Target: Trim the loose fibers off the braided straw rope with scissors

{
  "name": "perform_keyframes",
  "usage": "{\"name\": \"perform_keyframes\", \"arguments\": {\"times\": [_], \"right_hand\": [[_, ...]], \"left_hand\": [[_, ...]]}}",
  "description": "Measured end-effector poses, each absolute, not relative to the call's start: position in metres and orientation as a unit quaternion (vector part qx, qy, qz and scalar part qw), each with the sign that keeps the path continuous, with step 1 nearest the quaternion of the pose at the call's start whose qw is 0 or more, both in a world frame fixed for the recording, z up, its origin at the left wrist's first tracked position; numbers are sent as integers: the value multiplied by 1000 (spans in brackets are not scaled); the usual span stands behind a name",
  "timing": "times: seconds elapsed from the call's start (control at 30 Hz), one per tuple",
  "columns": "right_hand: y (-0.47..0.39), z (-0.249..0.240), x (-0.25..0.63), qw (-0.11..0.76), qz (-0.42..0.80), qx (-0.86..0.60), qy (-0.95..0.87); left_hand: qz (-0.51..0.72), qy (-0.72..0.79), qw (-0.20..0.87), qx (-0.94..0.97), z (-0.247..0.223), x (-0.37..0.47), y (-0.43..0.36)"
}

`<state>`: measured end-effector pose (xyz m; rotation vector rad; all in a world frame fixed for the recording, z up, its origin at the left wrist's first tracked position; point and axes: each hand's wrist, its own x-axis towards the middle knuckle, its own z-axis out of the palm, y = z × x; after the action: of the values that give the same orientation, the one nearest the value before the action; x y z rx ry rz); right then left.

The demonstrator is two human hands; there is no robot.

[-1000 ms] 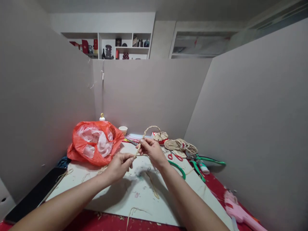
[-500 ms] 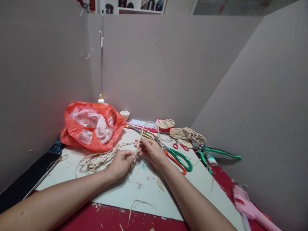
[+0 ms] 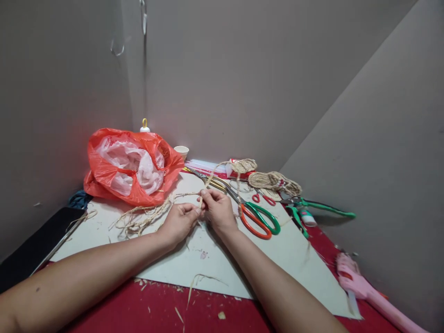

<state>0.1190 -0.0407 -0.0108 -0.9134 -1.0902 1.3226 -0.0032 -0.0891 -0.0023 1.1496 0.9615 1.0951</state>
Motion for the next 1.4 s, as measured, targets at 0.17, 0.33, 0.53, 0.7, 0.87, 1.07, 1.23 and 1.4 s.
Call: {"name": "perform_keyframes", "arguments": {"times": [0.17, 0.33, 0.53, 0.7, 0.87, 1.07, 1.23, 1.4], "right_hand": [[-36, 0, 133, 498, 638, -351, -471], [-37, 2, 135, 500, 645, -336, -470], [-36, -9, 127, 545, 599, -359, -464], [-35, -14, 123, 530, 600, -378, -465], [-36, -5, 131, 496, 640, -345, -475], [-39, -1, 133, 449, 677, -320, -488], [-37, -1, 135, 469, 663, -328, -483], [-35, 1, 136, 492, 643, -353, -469]], "left_hand": [[471, 401, 624, 478, 1, -8, -90], [451, 377, 655, 475, 7, -12, -89], [459, 414, 628, 472, 3, -9, -88], [453, 426, 609, 493, 3, -6, -93], [451, 413, 621, 491, 3, -9, -93], [442, 369, 676, 460, 4, -14, -87], [449, 357, 688, 444, 5, -16, -85], [472, 375, 653, 457, 3, -17, -82]]}}
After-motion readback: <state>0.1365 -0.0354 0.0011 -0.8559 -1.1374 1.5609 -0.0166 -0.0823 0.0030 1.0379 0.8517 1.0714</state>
